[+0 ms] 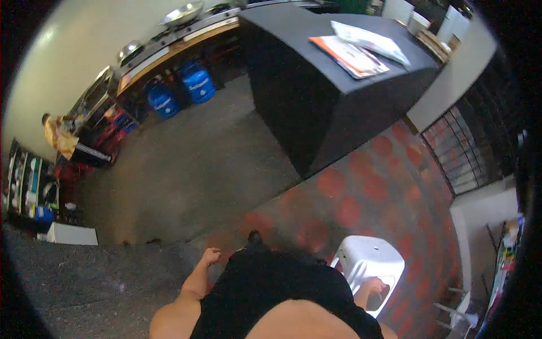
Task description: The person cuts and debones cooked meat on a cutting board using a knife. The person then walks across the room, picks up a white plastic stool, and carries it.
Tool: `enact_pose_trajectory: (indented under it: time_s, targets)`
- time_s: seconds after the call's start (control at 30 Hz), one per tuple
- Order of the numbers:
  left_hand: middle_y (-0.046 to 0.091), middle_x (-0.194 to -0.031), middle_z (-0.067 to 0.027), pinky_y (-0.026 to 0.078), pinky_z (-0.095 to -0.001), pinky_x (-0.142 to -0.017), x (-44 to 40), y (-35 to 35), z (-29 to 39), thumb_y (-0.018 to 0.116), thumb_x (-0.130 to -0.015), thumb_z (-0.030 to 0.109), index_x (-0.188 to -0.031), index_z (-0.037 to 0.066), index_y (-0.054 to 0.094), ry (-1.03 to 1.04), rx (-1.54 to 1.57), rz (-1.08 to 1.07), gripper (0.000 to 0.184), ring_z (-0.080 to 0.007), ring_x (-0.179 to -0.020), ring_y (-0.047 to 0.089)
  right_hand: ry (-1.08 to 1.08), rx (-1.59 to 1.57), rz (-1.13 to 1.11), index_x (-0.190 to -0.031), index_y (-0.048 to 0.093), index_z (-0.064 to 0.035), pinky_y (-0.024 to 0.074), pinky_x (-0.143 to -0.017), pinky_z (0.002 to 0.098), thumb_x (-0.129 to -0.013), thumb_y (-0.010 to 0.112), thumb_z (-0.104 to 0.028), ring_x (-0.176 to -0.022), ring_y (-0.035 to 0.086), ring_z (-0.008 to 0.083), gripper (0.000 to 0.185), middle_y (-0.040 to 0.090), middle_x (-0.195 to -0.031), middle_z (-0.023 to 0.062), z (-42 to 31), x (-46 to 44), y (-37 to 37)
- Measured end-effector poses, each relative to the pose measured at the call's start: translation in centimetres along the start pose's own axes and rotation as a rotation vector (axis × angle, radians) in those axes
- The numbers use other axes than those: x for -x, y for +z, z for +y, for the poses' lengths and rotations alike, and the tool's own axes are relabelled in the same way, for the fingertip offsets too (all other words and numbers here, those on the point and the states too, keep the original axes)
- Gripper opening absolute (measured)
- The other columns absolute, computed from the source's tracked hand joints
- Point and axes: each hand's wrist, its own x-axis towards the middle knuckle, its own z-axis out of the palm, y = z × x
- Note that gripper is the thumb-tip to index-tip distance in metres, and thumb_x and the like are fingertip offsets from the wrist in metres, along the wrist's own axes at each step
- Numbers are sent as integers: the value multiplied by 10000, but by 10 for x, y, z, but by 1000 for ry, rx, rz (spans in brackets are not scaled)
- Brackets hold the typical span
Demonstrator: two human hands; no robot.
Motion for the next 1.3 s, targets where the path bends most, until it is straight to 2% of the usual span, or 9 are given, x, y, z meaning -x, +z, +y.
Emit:
enact_pose_trajectory:
  time_s: [0.1,0.17,0.23,0.3,0.4,0.53,0.7,0.97,1.3]
  targets:
    - [655,-926,-129,507,-330,-689,-28,-39,-67,612,-755,185,-1043,20,634,3,190,139,332,-225,-767,633,-185,169,-137,-1066,517,132,489,-762,483,-923,337,-294,-835,595,434,484,576,-1008,316,-19,111,11]
    - [654,-930,-125,505,-335,-707,-66,-58,-73,609,-758,188,-1028,10,637,17,315,178,324,-228,-780,632,-1272,1206,87,-1151,445,135,427,-902,427,-947,300,-312,-1025,533,397,512,519,-1149,291,-19,176,64]
    - [650,-926,-114,498,-321,-700,-66,-102,-31,602,-764,198,-997,-6,641,-55,281,207,312,-204,-760,625,-591,-58,-475,-1156,437,117,343,-992,383,-958,343,-276,-1141,459,317,450,459,-1245,233,-62,271,89]
    - [650,-890,-105,491,-309,-679,-88,-128,10,597,-769,205,-994,-4,640,13,417,213,310,-180,-735,615,-803,-301,-622,-1108,473,100,367,-946,371,-953,367,-248,-1083,490,294,395,516,-1161,220,-74,336,124]
    - [648,-817,-90,471,-304,-615,-136,-158,57,549,-805,268,-990,2,631,113,474,199,334,-150,-687,590,-688,-211,-900,-938,525,84,415,-781,353,-953,340,-275,-852,536,236,404,577,-898,159,-145,466,128]
    - [647,-864,-130,455,-351,-707,-202,-207,143,445,-887,362,-943,-42,618,96,674,220,443,-195,-759,591,-711,-15,-1266,-1037,536,89,409,-823,381,-967,297,-318,-909,555,280,478,600,-983,214,-203,592,134]
    - [590,-1119,-172,449,-376,-839,-234,-291,192,353,-918,486,-1173,-25,538,8,1042,91,600,-287,-970,579,-681,-252,-1633,-1066,522,101,403,-859,332,-973,293,-335,-950,542,251,501,594,-994,206,-240,704,161]
    - [582,-1137,-162,443,-385,-861,-262,-401,240,338,-916,495,-1176,-8,536,164,1269,11,600,-287,-1002,566,-775,-212,-1871,-1111,501,128,377,-899,334,-980,263,-335,-1032,527,277,537,568,-1102,232,-309,834,220]
    - [572,-1159,-149,437,-396,-890,-488,-628,317,320,-914,507,-1181,14,533,347,1308,-75,600,-288,-1043,551,-806,-222,-1725,-1113,544,59,407,-858,340,-954,162,-484,-916,565,254,683,623,-982,176,-325,1051,418]
